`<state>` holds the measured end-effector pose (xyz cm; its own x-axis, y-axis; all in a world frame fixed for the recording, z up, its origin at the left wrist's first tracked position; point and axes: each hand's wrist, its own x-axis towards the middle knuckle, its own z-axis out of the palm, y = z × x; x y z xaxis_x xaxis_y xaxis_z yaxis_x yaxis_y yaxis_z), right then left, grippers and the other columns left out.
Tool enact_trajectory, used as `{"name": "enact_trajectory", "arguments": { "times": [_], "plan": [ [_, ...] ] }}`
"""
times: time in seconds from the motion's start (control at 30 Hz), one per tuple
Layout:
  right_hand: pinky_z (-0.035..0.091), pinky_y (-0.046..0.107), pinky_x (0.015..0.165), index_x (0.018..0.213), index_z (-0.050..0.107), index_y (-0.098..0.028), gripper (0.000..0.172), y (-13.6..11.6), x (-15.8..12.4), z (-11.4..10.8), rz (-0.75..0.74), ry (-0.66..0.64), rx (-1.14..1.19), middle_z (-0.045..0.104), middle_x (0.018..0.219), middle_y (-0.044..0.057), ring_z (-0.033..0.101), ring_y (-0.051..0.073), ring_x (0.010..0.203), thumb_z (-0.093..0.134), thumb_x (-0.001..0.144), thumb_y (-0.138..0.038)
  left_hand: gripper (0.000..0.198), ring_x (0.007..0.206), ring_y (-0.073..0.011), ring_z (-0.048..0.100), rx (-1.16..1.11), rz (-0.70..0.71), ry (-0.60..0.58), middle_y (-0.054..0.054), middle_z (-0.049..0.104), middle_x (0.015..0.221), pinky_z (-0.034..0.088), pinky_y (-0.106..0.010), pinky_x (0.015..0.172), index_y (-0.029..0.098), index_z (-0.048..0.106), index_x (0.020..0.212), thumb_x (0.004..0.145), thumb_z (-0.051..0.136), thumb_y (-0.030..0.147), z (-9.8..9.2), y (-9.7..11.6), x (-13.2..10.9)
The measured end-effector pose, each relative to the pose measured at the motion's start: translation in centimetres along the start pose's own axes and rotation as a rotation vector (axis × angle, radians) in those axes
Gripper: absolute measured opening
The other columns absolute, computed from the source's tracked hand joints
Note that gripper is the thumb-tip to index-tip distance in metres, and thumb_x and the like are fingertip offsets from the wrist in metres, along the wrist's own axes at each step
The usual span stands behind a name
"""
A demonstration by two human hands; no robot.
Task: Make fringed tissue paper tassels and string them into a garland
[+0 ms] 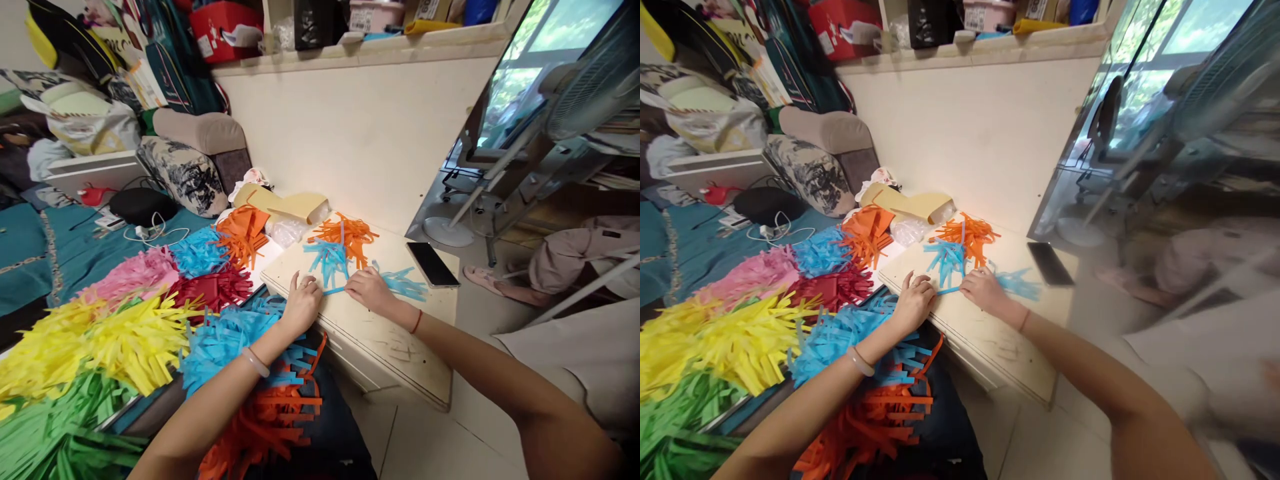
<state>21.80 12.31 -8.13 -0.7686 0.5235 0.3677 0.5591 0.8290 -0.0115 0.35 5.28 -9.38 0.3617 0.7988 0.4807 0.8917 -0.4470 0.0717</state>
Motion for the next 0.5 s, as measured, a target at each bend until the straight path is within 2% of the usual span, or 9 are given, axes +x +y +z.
{"name": "enact_trajectory", "arguments": {
  "times": [0.13, 0.27, 0.5],
  "plan": [
    [0.032, 0.034, 0.083, 0.084, 0.067, -0.019, 0.016, 1.2, -0.6, -0.4, 0.092, 0.02, 0.09, 0.071, 0.089, 0.003, 0.061, 0.017, 0.09, 0.054, 0.092, -0.025, 0.014, 0.108, -0.025, 0.055, -0.165, -0.176, 0.072, -0.005, 0.069, 0.086, 0.029, -0.052, 0.107, 0.02, 0.066, 0.077, 0.087, 0.056, 0.02, -0.1, -0.1, -0.9],
    [0.035, 0.032, 0.081, 0.081, 0.066, -0.019, 0.013, 1.2, -0.2, -0.4, 0.181, 0.02, 0.15, 0.07, 0.088, 0.003, 0.059, 0.019, 0.091, 0.057, 0.088, -0.026, 0.011, 0.107, -0.025, 0.055, -0.325, -0.339, 0.117, -0.003, 0.07, 0.088, 0.034, -0.047, 0.102, 0.022, 0.065, 0.074, 0.084, 0.06, 0.024, -0.1, -0.4, -1.2],
    [0.039, 0.031, 0.075, 0.071, 0.065, -0.019, 0.01, 1.3, 0.8, -0.1, 0.3, -0.031, 0.164, 0.069, 0.079, 0.003, 0.06, 0.02, 0.084, 0.061, 0.08, -0.022, 0.014, 0.098, -0.0248, 0.055, -0.219, -0.393, 0.054, -0.006, 0.063, 0.089, 0.038, -0.045, 0.097, 0.019, 0.062, 0.07, 0.082, 0.058, 0.026, 0.0, -1.0, -0.7]
  ]
}}
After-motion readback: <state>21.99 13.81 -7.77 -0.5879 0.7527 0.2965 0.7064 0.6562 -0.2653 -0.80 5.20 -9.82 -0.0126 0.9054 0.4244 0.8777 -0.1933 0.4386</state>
